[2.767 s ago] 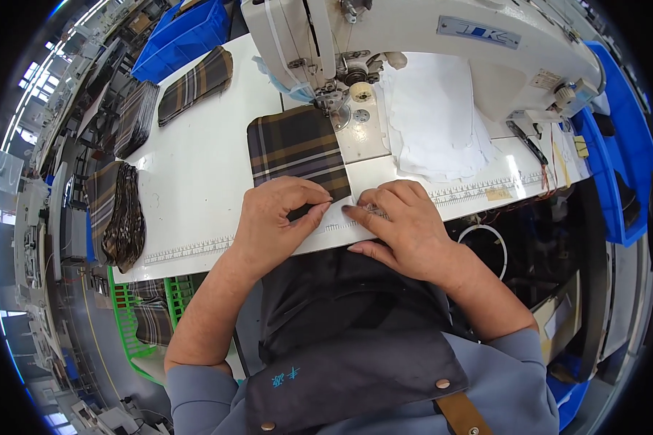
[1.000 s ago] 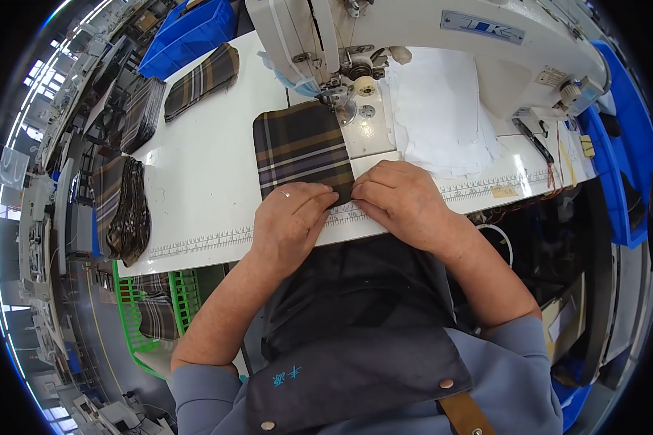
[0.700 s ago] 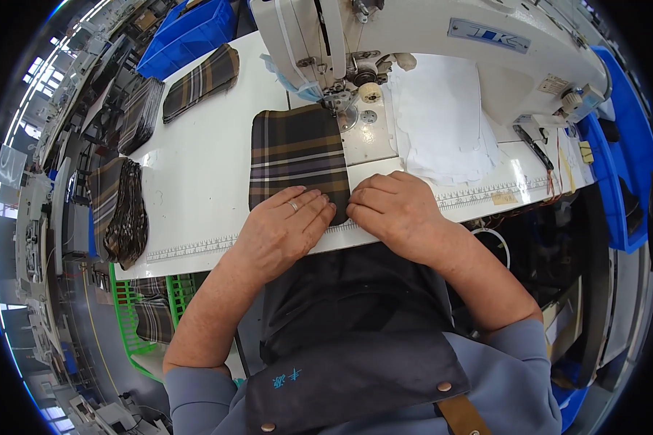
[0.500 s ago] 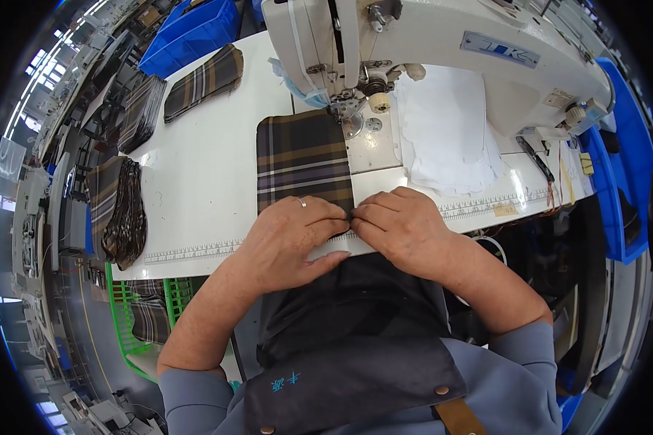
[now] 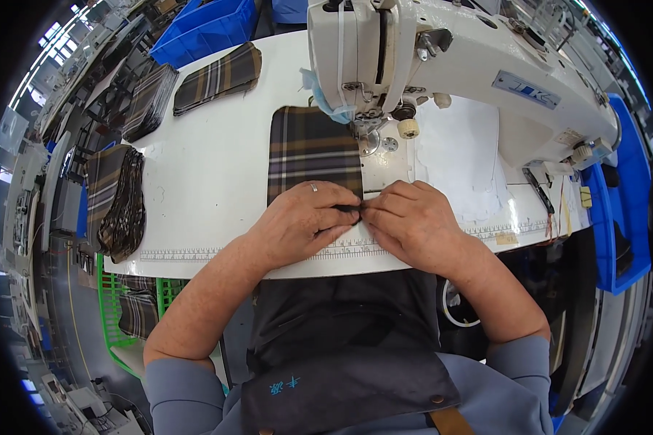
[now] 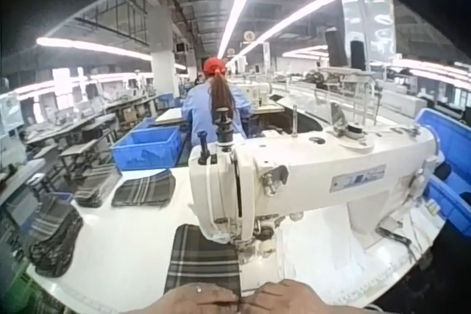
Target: Sewing pieces of plaid fabric together using an industrial sewing machine in a garment factory.
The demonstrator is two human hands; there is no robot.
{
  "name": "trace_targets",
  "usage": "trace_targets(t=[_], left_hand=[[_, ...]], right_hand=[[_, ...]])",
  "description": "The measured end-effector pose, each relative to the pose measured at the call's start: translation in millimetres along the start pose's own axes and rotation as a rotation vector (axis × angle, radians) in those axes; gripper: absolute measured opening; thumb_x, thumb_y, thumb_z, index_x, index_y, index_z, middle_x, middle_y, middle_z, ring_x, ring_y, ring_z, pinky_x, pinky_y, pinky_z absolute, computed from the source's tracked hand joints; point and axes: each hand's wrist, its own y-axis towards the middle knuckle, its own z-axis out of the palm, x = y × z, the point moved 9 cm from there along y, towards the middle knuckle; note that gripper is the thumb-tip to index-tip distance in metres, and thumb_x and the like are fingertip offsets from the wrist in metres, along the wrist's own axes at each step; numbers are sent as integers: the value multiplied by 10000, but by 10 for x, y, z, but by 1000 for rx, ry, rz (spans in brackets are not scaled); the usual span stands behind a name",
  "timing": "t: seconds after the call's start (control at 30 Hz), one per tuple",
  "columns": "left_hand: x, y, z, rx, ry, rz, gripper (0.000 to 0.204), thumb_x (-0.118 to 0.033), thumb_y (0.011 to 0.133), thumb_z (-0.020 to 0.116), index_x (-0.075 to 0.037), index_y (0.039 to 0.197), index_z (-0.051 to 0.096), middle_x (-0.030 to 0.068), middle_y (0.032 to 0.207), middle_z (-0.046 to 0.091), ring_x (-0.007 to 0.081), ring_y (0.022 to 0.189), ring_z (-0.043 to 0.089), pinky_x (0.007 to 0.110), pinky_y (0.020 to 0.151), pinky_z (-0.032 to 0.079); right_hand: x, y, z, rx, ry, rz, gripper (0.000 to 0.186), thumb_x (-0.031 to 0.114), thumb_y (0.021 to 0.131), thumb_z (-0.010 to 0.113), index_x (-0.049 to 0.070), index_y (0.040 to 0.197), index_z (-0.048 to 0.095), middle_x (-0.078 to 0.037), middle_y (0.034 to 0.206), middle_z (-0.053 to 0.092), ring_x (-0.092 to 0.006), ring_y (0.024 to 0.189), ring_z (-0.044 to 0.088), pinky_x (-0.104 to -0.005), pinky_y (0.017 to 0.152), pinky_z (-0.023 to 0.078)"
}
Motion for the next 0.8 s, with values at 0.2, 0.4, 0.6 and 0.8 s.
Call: trace_targets(t=[0.2, 0.4, 0.6, 0.8], left_hand=[[239, 164, -24, 20, -1, -52, 153, -165, 905, 712, -46, 981, 769, 60, 1155, 706, 260, 1084, 660, 387, 927, 537], [492, 314, -42, -2, -3, -80, 138, -93, 850, 765, -45, 978, 782, 78, 1142, 722, 268, 1069, 685, 369, 906, 566], [677, 433, -84, -17, 17, -104, 145, -93, 848, 771, -41, 983, 783, 79, 1145, 727, 262, 1056, 688, 361, 902, 569], [824, 499, -118, -46, 70, -134, 165, -93, 848, 772, -45, 1005, 790, 80, 1123, 740, 266, 1032, 699, 360, 900, 573]], right_hand=[[-206, 147, 31, 36, -43, 24, 136, 117, 750, 731, 92, 883, 720, 0, 876, 684, -200, 863, 631, -352, 706, 501], [-415, 275, 87, 18, -54, 59, 134, 104, 771, 714, 75, 897, 750, -13, 849, 689, -211, 877, 642, -367, 731, 514], [-618, 299, 181, 13, -69, 137, 180, 116, 809, 706, 61, 977, 743, -29, 954, 708, -245, 946, 655, -392, 778, 529], [-666, 298, 241, 43, -121, 184, 278, 158, 852, 691, 55, 1109, 722, -47, 1117, 699, -259, 1048, 630, -407, 845, 529]])
